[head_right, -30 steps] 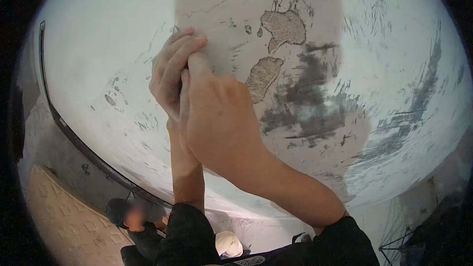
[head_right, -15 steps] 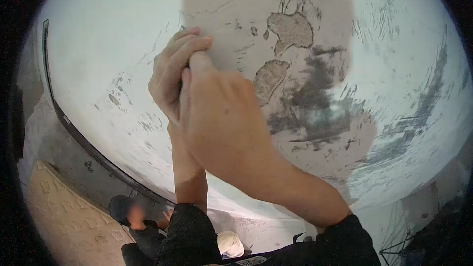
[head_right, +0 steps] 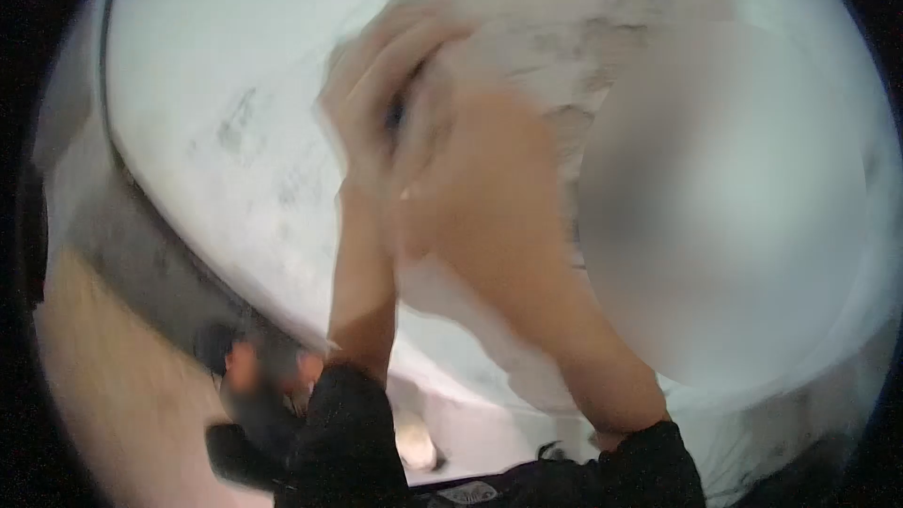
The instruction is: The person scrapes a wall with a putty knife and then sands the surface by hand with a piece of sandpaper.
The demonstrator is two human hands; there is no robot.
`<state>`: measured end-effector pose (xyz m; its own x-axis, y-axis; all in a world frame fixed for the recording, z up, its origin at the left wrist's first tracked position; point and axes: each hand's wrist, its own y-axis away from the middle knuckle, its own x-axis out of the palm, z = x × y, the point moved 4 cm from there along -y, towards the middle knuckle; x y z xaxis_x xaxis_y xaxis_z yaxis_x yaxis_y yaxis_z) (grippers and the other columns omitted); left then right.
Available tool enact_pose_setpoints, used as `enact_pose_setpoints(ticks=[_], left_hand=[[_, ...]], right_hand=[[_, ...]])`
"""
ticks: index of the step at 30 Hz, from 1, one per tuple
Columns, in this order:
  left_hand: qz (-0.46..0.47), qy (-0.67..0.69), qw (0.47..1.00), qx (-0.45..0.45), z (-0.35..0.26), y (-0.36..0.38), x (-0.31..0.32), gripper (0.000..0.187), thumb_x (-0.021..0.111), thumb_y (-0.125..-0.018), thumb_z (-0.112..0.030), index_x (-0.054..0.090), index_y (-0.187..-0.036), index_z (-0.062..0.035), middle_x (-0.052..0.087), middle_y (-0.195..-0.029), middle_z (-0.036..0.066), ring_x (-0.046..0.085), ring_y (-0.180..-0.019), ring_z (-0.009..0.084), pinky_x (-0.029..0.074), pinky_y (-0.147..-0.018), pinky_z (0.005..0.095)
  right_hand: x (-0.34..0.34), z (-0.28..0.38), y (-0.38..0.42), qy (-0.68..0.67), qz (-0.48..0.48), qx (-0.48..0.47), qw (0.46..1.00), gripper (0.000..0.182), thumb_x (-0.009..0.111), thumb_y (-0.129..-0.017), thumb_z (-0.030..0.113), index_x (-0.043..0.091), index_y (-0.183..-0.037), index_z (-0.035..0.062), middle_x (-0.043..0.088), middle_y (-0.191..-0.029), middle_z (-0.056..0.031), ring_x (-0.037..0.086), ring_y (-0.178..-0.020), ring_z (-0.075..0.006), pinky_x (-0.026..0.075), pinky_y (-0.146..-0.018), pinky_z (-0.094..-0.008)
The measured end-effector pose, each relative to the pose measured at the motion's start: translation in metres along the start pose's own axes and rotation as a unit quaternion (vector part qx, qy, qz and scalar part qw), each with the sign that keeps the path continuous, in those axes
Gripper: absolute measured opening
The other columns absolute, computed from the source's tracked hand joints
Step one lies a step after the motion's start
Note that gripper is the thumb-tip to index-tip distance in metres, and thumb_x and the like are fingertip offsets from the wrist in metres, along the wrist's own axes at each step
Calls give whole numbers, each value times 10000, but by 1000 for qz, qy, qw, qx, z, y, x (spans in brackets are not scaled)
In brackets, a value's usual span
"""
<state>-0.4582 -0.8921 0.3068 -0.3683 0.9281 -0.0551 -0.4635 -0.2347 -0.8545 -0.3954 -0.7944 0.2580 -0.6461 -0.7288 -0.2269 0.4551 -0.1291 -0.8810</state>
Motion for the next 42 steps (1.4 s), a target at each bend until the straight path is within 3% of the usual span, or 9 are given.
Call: enact_pose_setpoints(ticks=[1, 2, 3, 6, 17, 31, 40, 42], left_hand=[[20, -30, 999, 1, 7, -1, 0, 256, 630, -787, -235, 739, -996, -134, 729, -962, 69, 701, -918, 282, 490, -834, 385], [7, 24, 999, -47, 13, 6, 7, 288, 685, -743, -269, 717, -1008, -162, 714, -1016, 46, 686, -941, 263, 487, -852, 404], [-48, -4, 998, -32, 13, 15, 25, 345, 743, -684, -307, 717, -1001, -172, 716, -1059, 30, 681, -978, 240, 478, -891, 418], [41, -119, 991, -53, -2, 10, 31, 377, 768, -715, -382, 746, -1083, -299, 721, -1138, -7, 662, -1131, 212, 460, -968, 446], [45, -136, 983, -118, -4, 19, 49, 443, 746, -737, -476, 729, -1105, -229, 673, -1190, 56, 608, -1187, 251, 432, -1000, 469], [15, -117, 987, -111, -14, 22, 45, 586, 717, -764, -595, 707, -1133, -140, 611, -1257, 136, 539, -1259, 301, 397, -1040, 498], [-62, -74, 990, -101, -13, 20, -2, 695, 699, -781, -671, 692, -1151, -83, 571, -1299, 187, 495, -1305, 333, 374, -1066, 517], [-100, -100, 978, -156, 10, 36, -32, 720, 695, -785, -688, 689, -1155, -70, 562, -1309, 199, 485, -1316, 340, 369, -1071, 521]], right_hand=[[-1, -8, 3, 96, -2, -51, 994, 279, 621, -947, 186, 638, -1150, -4, 670, -918, -145, 649, -844, -269, 505, -759, -403], [-6, -17, -1, 129, -8, -63, 990, 282, 621, -949, 188, 637, -1154, -4, 671, -922, -144, 649, -848, -265, 506, -759, -399], [-19, -25, -4, 127, -7, -58, 990, 285, 621, -950, 190, 637, -1158, -4, 672, -927, -144, 650, -851, -262, 507, -760, -394], [-40, -42, -13, 123, -3, -26, 992, 294, 619, -956, 197, 636, -1171, -4, 676, -939, -142, 653, -862, -251, 511, -760, -381], [-74, -54, 3, 167, -20, 54, 984, 326, 614, -978, 221, 631, -1216, -3, 687, -986, -134, 662, -900, -213, 523, -763, -332], [-75, -56, 17, 151, -22, 94, 984, 368, 608, -1006, 251, 626, -1273, -1, 701, -1046, -124, 674, -949, -164, 539, -767, -270], [-87, -40, 36, 94, -52, 152, 982, 394, 605, -1024, 271, 622, -1310, 0, 710, -1085, -117, 682, -981, -133, 550, -770, -230], [-89, -28, 45, 53, -72, 180, 980, 400, 604, -1028, 275, 621, -1318, 0, 712, -1094, -116, 684, -988, -126, 552, -771, -221]])
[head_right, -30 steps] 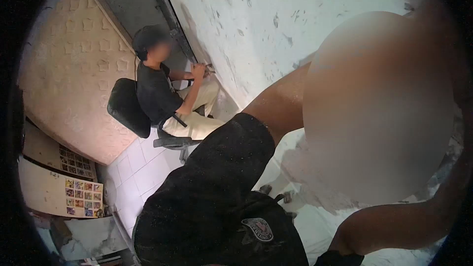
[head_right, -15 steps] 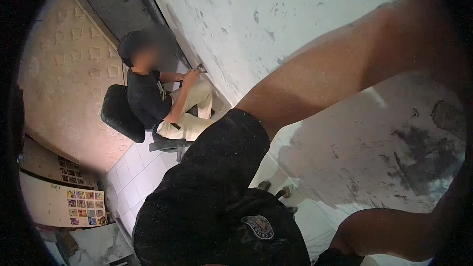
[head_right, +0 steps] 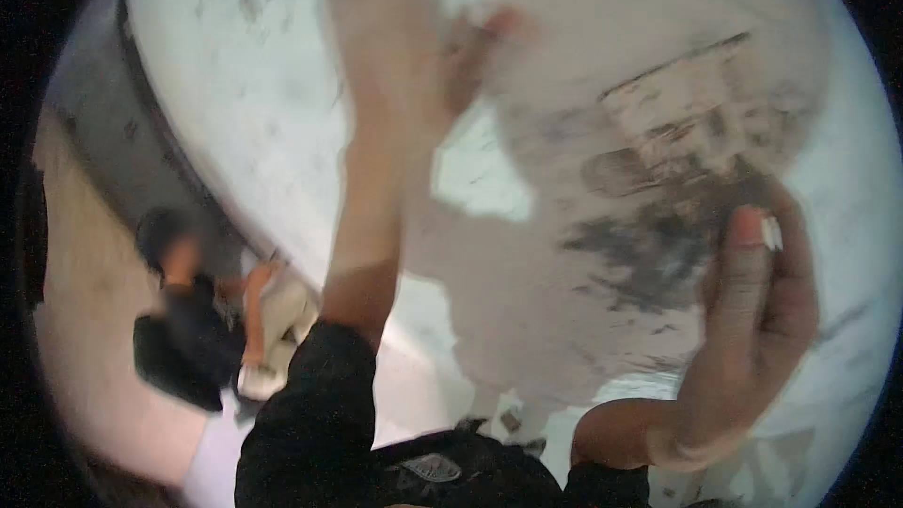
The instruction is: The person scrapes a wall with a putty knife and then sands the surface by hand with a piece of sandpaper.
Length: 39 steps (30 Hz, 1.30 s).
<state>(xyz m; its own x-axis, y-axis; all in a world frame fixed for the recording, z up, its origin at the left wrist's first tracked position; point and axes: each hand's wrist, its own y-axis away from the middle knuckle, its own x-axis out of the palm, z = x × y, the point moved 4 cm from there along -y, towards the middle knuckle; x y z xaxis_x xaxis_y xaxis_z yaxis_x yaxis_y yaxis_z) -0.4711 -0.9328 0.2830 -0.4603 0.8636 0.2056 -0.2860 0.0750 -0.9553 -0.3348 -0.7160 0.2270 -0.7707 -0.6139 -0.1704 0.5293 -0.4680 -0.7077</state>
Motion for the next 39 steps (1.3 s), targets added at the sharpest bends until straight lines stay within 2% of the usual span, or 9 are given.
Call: enact_pose_setpoints(ticks=[3, 6, 9, 16, 19, 23, 26, 29, 39], left_hand=[[-10, -144, 980, -138, 37, 16, 5, 973, 685, -817, -696, 539, -1339, 113, 311, -1568, 309, 241, -1513, 374, 181, -1220, 544], [18, -328, 944, -21, 1, 20, 24, 883, 723, -712, -744, 625, -1308, -100, 409, -1560, 199, 404, -1439, 314, 267, -1190, 542], [320, -60, 934, 150, -42, 36, 40, 1008, 751, -724, -686, 457, -1503, -118, 304, -1637, 161, 242, -1527, 314, 135, -1235, 553], [-13, -237, 930, -280, 51, -4, -29, 678, 569, -998, -342, 373, -1509, 59, 268, -1589, 335, 246, -1478, 500, 243, -1206, 501], [-61, 141, 988, -20, -7, 3, -17, 673, 484, -1002, -531, 543, -1400, 8, 480, -1491, 235, 415, -1418, 402, 284, -1189, 468], [283, -145, 907, 276, -52, 16, -25, 728, 564, -931, -615, 522, -1415, -72, 572, -1424, 102, 530, -1330, 352, 379, -1134, 472], [192, 31, 974, 116, -44, 7, -1, 540, 651, -932, -446, 580, -1352, -114, 646, -1321, 40, 569, -1295, 305, 438, -1087, 457], [123, 41, 986, 109, -17, 15, 14, 636, 776, -743, -286, 605, -1342, -160, 627, -1330, 43, 555, -1306, 290, 434, -1106, 507], [44, 78, 989, 120, -6, 4, 28, 408, 669, -902, -104, 588, -1302, -88, 678, -1235, 65, 613, -1226, 314, 515, -1033, 435]], right_hand=[[-5, 6, 5, -46, -32, -19, 998, 379, 596, -1038, 257, 628, -1311, -4, 731, -975, -65, 694, -838, -67, 526, -620, -153], [0, 19, 8, -113, -65, -18, 991, 314, 579, -1051, 186, 632, -1252, -49, 457, -613, 71, 315, -536, -9, 204, -484, -217], [2, 29, 10, -151, -34, -44, 987, 301, 579, -1049, 177, 629, -1226, -62, 466, -609, 69, 331, -534, -12, 206, -491, -216], [5, 34, 14, -214, -25, -34, 976, 235, 568, -1043, 123, 626, -1193, -49, 468, -609, 42, 347, -569, -10, 221, -510, -213], [24, 43, 5, -146, 33, -76, 986, 190, 561, -1020, 101, 621, -1111, -54, 527, -592, -36, 440, -497, -95, 307, -487, -281], [64, 55, -12, -126, 32, -219, 967, 137, 563, -964, 72, 610, -1010, -49, 585, -618, -159, 571, -515, -317, 405, -516, -410], [81, 67, -14, -58, 50, -246, 966, 121, 561, -911, 63, 598, -935, -49, 608, -674, -234, 599, -637, -472, 457, -593, -514], [98, 74, -13, -27, 34, -248, 968, 108, 558, -892, 59, 586, -868, -43, 602, -655, -233, 620, -628, -449, 479, -599, -509], [98, 90, -24, -36, 29, -225, 973, 213, 480, -944, 21, 656, -974, -95, 601, -660, -197, 591, -568, -282, 456, -566, -396]])
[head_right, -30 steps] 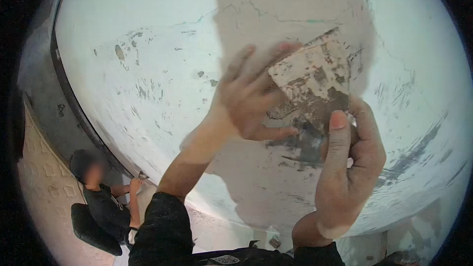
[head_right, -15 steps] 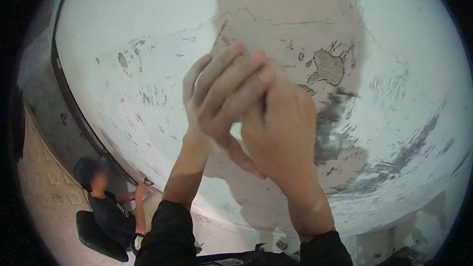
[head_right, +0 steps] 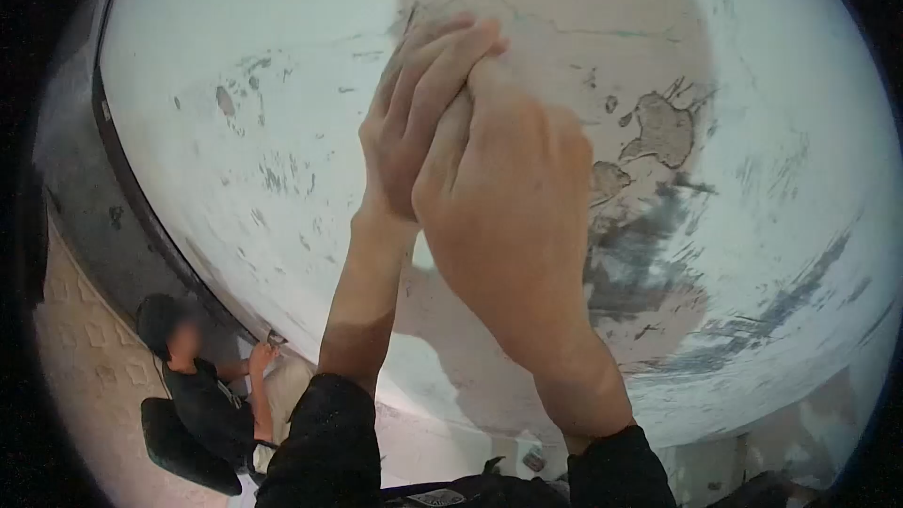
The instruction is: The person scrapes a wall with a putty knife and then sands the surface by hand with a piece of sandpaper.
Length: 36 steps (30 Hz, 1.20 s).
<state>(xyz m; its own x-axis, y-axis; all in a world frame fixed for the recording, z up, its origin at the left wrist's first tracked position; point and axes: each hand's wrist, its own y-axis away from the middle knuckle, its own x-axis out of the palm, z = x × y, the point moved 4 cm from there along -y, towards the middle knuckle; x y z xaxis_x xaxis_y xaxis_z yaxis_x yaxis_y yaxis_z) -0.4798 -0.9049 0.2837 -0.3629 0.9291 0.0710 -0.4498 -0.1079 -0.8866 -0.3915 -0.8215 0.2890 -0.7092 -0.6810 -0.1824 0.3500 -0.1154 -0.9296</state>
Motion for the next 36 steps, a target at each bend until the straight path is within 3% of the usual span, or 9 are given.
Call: enact_pose_setpoints(ticks=[5, 7, 14, 16, 24, 26, 29, 32, 36], left_hand=[[25, -3, 1000, -17, -13, -2, -7, 417, 676, -892, -112, 585, -1298, -81, 675, -1234, 79, 615, -1218, 319, 510, -1032, 429], [21, -39, 999, -14, -6, -1, -1, 442, 680, -886, -120, 581, -1315, -88, 676, -1221, 79, 616, -1214, 311, 511, -1033, 427], [9, -46, 998, -33, -7, -1, -3, 462, 696, -878, -128, 568, -1321, -88, 657, -1257, 81, 603, -1228, 301, 515, -1032, 423], [15, -27, 999, -43, -18, 1, -9, 468, 696, -877, -122, 564, -1324, -85, 652, -1266, 87, 600, -1231, 304, 513, -1034, 424], [-8, 13, 998, -59, -10, 1, -9, 479, 690, -873, -102, 558, -1333, -82, 647, -1275, 106, 603, -1224, 330, 528, -1008, 425], [4, 25, 999, -39, -10, 3, -3, 680, 790, -722, -158, 550, -1352, -66, 619, -1249, 128, 564, -1248, 357, 474, -1071, 498], [-19, 41, 998, -41, -1, 1, -9, 691, 794, -710, -159, 551, -1350, -68, 619, -1240, 130, 574, -1233, 363, 482, -1064, 490], [-17, 20, 999, -46, -7, 3, -11, 461, 692, -872, -92, 585, -1320, -86, 660, -1246, 94, 615, -1212, 324, 549, -978, 415], [-52, 12, 998, -44, -4, 3, -10, 441, 692, -871, -84, 600, -1302, -89, 667, -1223, 92, 631, -1187, 322, 555, -968, 410]], right_hand=[[-1, -4, 5, 47, -50, -94, 993, 204, 482, -946, 24, 648, -971, -93, 601, -659, -191, 556, -556, -242, 461, -577, -375], [1, -3, -3, 26, -12, -25, 999, 182, 543, -947, 91, 611, -850, -48, 597, -672, -228, 593, -645, -439, 453, -638, -509], [0, -3, -6, 38, 9, -34, 999, 196, 542, -945, 87, 616, -822, -47, 601, -680, -233, 597, -659, -439, 452, -644, -499], [-5, 4, -5, 23, 42, -40, 998, 212, 491, -953, 67, 631, -953, -92, 570, -691, -260, 565, -601, -366, 457, -624, -430], [-6, 1, 0, 98, 5, -71, 993, 248, 479, -971, 67, 662, -994, -99, 652, -722, -207, 622, -623, -249, 493, -645, -401], [-1, 3, 0, 108, -14, -96, 989, 258, 474, -976, 65, 674, -1004, -97, 673, -730, -188, 638, -634, -211, 511, -649, -383], [6, 3, -7, 131, -4, -79, 988, 266, 468, -979, 50, 691, -1018, -91, 689, -735, -168, 655, -644, -171, 538, -651, -338], [6, 3, -2, 126, -19, -141, 982, 268, 471, -981, 53, 694, -1028, -89, 688, -740, -165, 638, -622, -157, 533, -638, -324], [3, 9, -6, 140, 11, -99, 985, 261, 481, -988, 63, 695, -1032, -80, 676, -722, -164, 597, -592, -149, 484, -590, -320]])
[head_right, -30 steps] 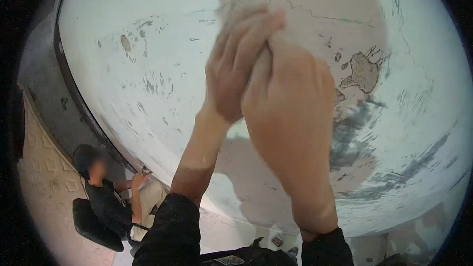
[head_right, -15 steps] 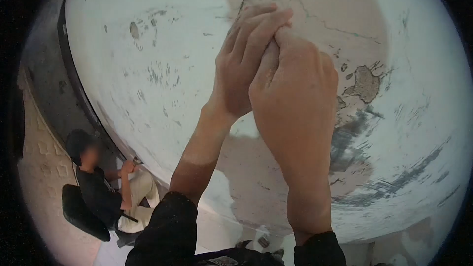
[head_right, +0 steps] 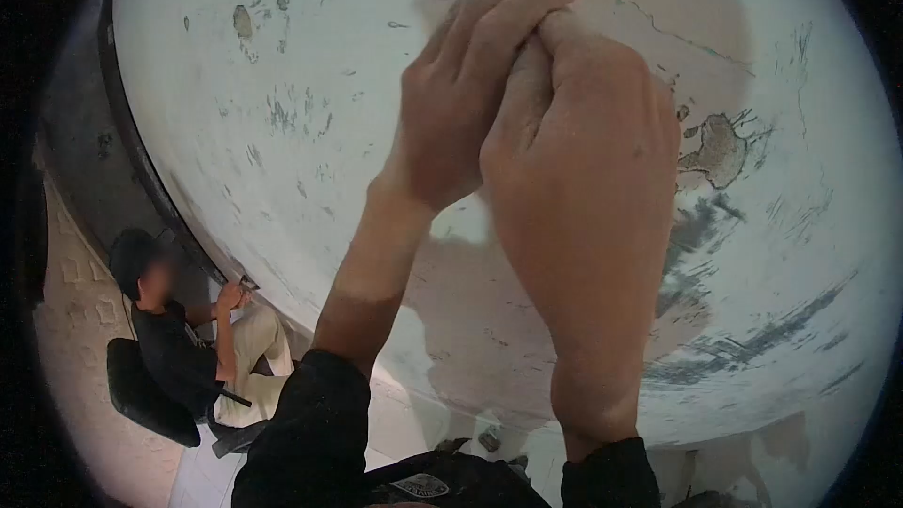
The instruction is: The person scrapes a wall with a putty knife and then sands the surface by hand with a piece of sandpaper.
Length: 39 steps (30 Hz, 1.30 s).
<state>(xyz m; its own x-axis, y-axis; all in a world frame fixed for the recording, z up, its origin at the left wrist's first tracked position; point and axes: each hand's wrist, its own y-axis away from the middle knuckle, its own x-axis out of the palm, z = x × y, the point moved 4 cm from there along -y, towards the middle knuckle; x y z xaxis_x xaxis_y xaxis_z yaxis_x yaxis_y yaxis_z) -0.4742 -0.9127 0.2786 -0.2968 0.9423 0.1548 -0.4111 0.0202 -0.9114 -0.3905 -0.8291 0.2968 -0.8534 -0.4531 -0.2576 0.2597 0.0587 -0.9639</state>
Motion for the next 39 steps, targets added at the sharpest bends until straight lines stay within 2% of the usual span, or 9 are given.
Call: enact_pose_setpoints(ticks=[6, 8, 13, 15, 21, 23, 24, 32, 39], left_hand=[[22, -22, 1000, 0, 7, -3, -6, 452, 700, -847, -74, 617, -1290, -112, 671, -1201, 84, 657, -1129, 313, 572, -918, 404], [67, 42, 996, -30, 2, -1, -10, 584, 782, -726, -184, 592, -1271, -94, 641, -1194, 110, 603, -1197, 343, 460, -1093, 487], [27, 3, 999, 33, 19, -5, -4, 588, 794, -689, -142, 606, -1244, -90, 651, -1172, 116, 611, -1192, 341, 487, -1052, 486], [46, 4, 999, 13, 12, -2, -11, 367, 708, -865, -82, 634, -1224, -100, 685, -1197, 75, 650, -1176, 296, 564, -948, 405], [33, 13, 999, -5, 15, 4, -11, 330, 697, -889, -108, 644, -1214, -93, 705, -1204, 77, 630, -1226, 330, 518, -1041, 448], [26, 48, 998, -16, 7, 1, -6, 509, 776, -723, -118, 644, -1214, -90, 677, -1217, 93, 594, -1266, 335, 493, -1068, 475], [22, 46, 999, -13, 13, -3, -9, 509, 776, -723, -118, 644, -1214, -90, 677, -1217, 93, 594, -1266, 335, 493, -1068, 475], [33, -6, 999, -15, 16, -3, -4, 539, 736, -794, -137, 624, -1321, -119, 627, -1390, 60, 555, -1334, 280, 445, -1124, 445], [48, 15, 999, -7, 19, -9, -13, 364, 675, -887, -94, 669, -1251, -86, 680, -1317, 92, 576, -1320, 292, 454, -1114, 443]], right_hand=[[6, -1, 0, -15, 21, 3, 1000, 256, 483, -993, 66, 693, -1013, -80, 669, -708, -148, 586, -578, -144, 467, -574, -306], [8, -3, 3, -24, 16, -2, 1000, 255, 485, -994, 69, 691, -1005, -81, 665, -702, -144, 586, -577, -146, 467, -577, -309], [7, 1, 0, 5, -4, -12, 1000, 243, 505, -995, 73, 695, -996, -77, 672, -700, -141, 601, -577, -150, 477, -580, -311], [5, 1, 3, -28, 20, 2, 999, 237, 516, -995, 81, 693, -984, -76, 666, -698, -149, 607, -581, -163, 486, -593, -320], [9, 4, 6, -27, -9, -38, 999, 222, 530, -995, 90, 651, -929, -83, 612, -666, -178, 551, -570, -211, 468, -607, -365], [7, 3, 4, 3, -48, -88, 995, 217, 529, -994, 89, 637, -918, -84, 603, -666, -189, 527, -564, -228, 456, -606, -378], [14, -3, -2, -3, -43, -59, 997, 218, 528, -995, 92, 642, -943, -85, 607, -677, -192, 530, -565, -233, 455, -606, -378], [10, 1, -2, -50, -6, 18, 999, 228, 531, -991, 102, 646, -954, -92, 579, -661, -189, 519, -546, -212, 445, -589, -373], [17, 6, -3, -54, 11, 27, 998, 226, 523, -989, 96, 629, -915, -90, 586, -664, -204, 556, -548, -266, 435, -584, -406]])
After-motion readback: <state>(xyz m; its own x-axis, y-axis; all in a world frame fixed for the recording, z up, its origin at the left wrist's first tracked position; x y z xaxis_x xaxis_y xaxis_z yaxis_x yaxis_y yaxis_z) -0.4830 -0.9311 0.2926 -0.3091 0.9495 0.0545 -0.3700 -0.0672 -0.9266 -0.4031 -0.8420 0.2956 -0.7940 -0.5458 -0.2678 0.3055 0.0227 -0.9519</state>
